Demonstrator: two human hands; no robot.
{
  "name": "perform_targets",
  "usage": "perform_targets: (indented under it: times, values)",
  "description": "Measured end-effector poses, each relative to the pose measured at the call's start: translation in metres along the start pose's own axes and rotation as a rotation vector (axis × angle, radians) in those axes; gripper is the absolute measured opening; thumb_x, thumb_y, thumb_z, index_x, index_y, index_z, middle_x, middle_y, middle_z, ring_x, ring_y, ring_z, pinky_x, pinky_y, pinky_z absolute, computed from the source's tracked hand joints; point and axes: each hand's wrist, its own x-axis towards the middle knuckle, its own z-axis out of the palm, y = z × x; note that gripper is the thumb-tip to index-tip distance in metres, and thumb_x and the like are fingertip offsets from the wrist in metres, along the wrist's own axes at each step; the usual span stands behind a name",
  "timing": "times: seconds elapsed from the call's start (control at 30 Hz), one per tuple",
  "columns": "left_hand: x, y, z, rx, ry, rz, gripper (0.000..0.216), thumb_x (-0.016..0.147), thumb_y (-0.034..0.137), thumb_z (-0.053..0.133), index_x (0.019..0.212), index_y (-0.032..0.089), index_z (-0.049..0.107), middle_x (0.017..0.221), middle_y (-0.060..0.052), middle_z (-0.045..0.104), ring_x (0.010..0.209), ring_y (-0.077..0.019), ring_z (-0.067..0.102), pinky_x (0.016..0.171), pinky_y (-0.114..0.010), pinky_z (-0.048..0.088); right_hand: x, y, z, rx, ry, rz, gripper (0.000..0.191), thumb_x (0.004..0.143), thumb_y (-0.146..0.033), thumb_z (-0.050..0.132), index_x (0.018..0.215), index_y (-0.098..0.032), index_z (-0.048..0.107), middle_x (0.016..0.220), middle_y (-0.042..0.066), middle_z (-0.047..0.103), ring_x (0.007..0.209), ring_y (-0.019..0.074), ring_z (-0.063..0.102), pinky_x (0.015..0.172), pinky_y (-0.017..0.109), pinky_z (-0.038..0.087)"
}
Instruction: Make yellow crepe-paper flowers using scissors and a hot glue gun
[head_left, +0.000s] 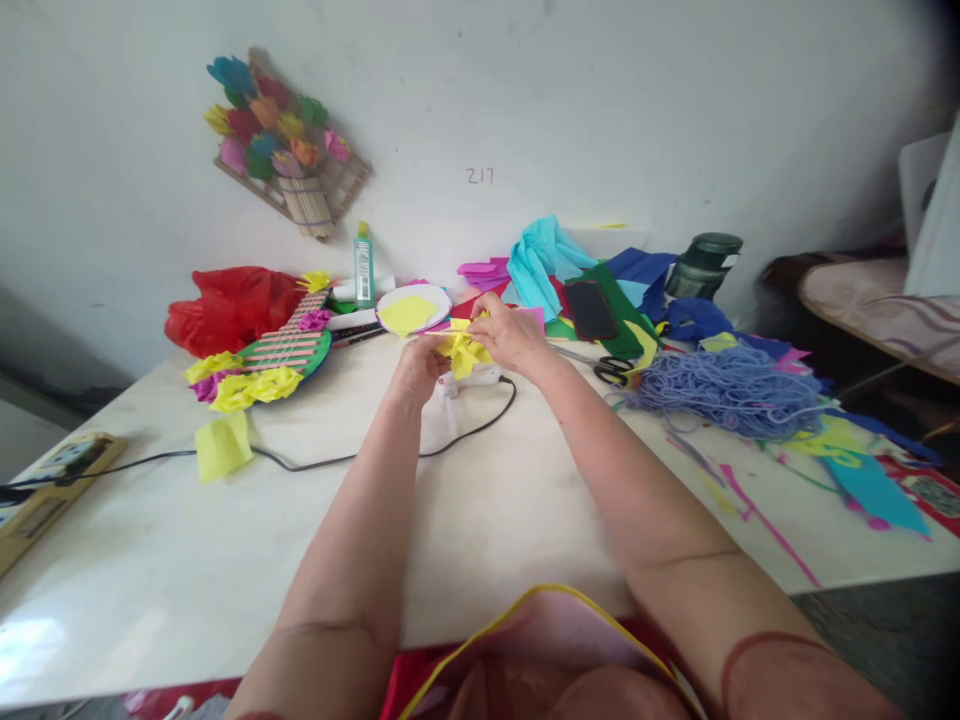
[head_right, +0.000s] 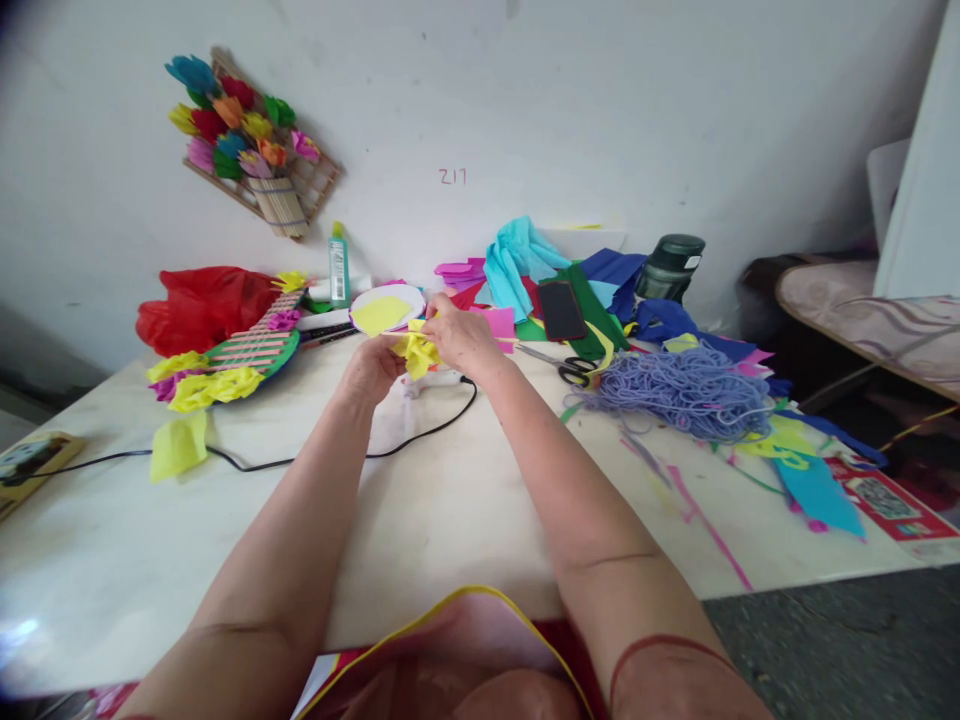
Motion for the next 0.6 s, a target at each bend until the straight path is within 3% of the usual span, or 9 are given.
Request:
perform_targets:
  times: [0.3, 0.6]
  values:
    - [-0.0064, 0.0035, -0.0029, 0.005, -0.114, -0.005, 0.024, 0.058, 0.019, 0.071, 0.080, 0.014, 0.065, 0.065, -0.002, 0.068, 0.057, -0.0150, 0.065, 0.053, -0.024, 0.049, -0.0013, 0.0007, 0.0006, 0.001, 0.013, -0.044, 0.035, 0.097, -0.025, 0.040, 0.106, -0.024, 0.073, 0.130, 0.007, 0.059, 0.081, 0.0152, 0.058, 0.068, 0.030, 0.037]
    - [-0.0004, -0.0038, -0.0028, -0.017, -0.088, -0.005, 0.020, 0.055, 0.019, 0.075, 0.071, 0.010, 0.069, 0.063, -0.005, 0.069, 0.056, -0.0154, 0.064, 0.056, -0.025, 0.050, -0.0012, -0.0025, -0.0016, -0.035, -0.015, -0.076, 0.034, 0.093, -0.016, 0.040, 0.100, -0.020, 0.073, 0.129, 0.007, 0.059, 0.080, 0.0149, 0.057, 0.065, 0.029, 0.034]
